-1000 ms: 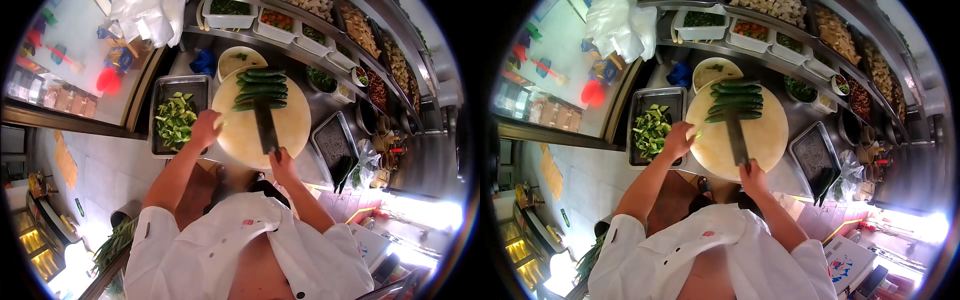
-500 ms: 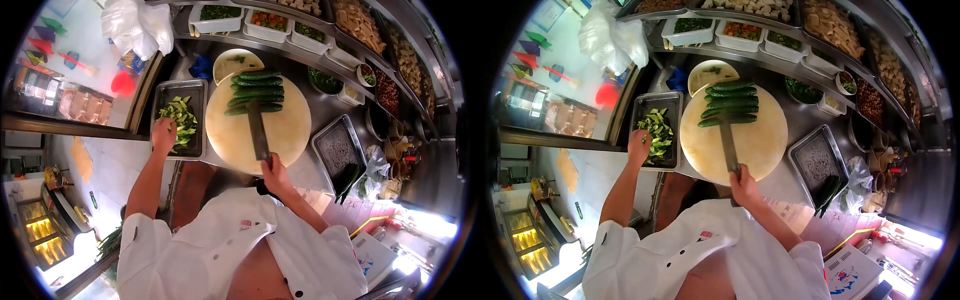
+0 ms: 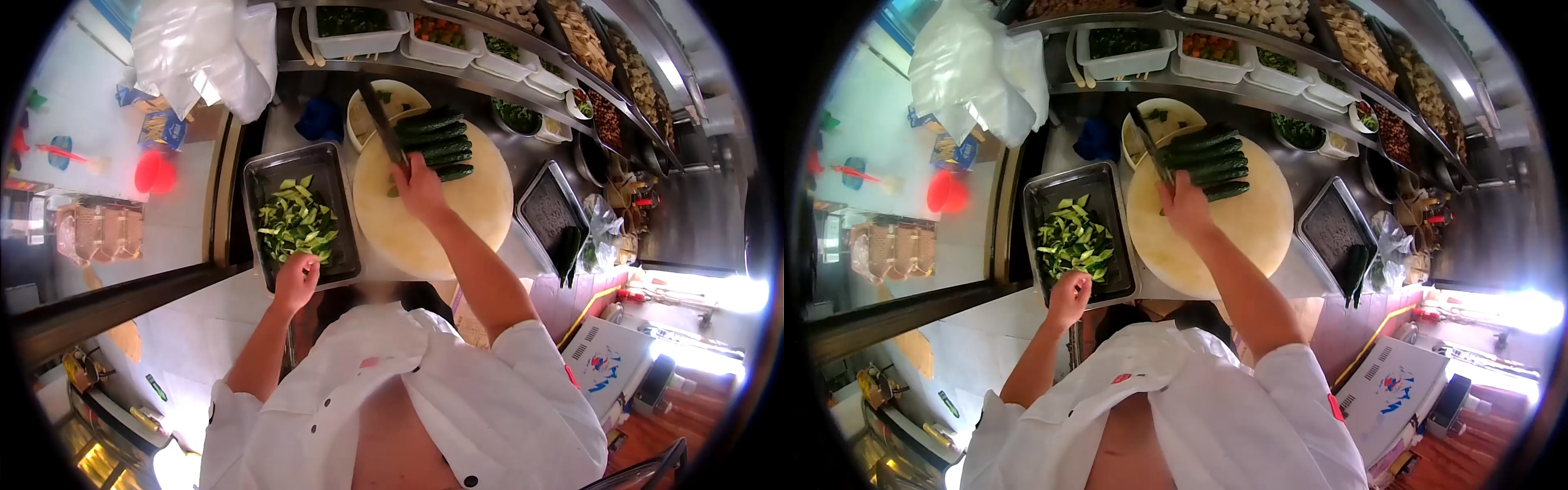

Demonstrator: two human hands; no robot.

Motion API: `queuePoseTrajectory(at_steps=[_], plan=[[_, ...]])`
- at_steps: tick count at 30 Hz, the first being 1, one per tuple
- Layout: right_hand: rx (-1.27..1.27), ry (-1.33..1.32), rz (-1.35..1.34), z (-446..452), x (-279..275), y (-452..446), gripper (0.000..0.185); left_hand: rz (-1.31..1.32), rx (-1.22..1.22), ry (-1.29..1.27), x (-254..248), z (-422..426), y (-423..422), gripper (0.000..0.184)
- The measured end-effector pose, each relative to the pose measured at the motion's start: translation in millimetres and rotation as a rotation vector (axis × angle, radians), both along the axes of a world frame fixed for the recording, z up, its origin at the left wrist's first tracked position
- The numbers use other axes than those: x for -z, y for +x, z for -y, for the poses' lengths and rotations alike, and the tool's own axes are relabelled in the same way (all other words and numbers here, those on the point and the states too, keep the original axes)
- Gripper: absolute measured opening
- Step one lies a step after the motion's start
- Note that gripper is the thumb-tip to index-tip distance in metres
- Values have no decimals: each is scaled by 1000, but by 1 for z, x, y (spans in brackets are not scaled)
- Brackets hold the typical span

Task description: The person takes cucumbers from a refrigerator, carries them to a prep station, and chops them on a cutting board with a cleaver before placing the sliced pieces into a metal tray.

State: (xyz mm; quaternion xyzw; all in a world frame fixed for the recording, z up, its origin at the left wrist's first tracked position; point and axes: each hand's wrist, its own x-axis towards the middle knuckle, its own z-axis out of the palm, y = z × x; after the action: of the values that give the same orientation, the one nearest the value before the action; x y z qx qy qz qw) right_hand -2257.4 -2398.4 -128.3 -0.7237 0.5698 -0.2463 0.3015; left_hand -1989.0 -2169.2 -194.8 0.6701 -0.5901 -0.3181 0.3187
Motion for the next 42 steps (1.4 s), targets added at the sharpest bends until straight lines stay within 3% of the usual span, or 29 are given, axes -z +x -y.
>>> queuePoseTrajectory(at_steps=[10, 15, 33, 42], plan=[[-25, 22, -160, 39, 34, 6, 33, -171, -15, 81, 17, -40, 9, 14], [3, -45, -65, 52, 33, 18, 34, -150, -58, 90, 21, -40, 7, 15], [-34, 41, -108, 65, 72, 16, 34, -102, -114, 153, 10, -29, 9, 18], [-38, 32, -106, 60, 42, 14, 32, -131, -106, 146, 8, -20, 15, 18]])
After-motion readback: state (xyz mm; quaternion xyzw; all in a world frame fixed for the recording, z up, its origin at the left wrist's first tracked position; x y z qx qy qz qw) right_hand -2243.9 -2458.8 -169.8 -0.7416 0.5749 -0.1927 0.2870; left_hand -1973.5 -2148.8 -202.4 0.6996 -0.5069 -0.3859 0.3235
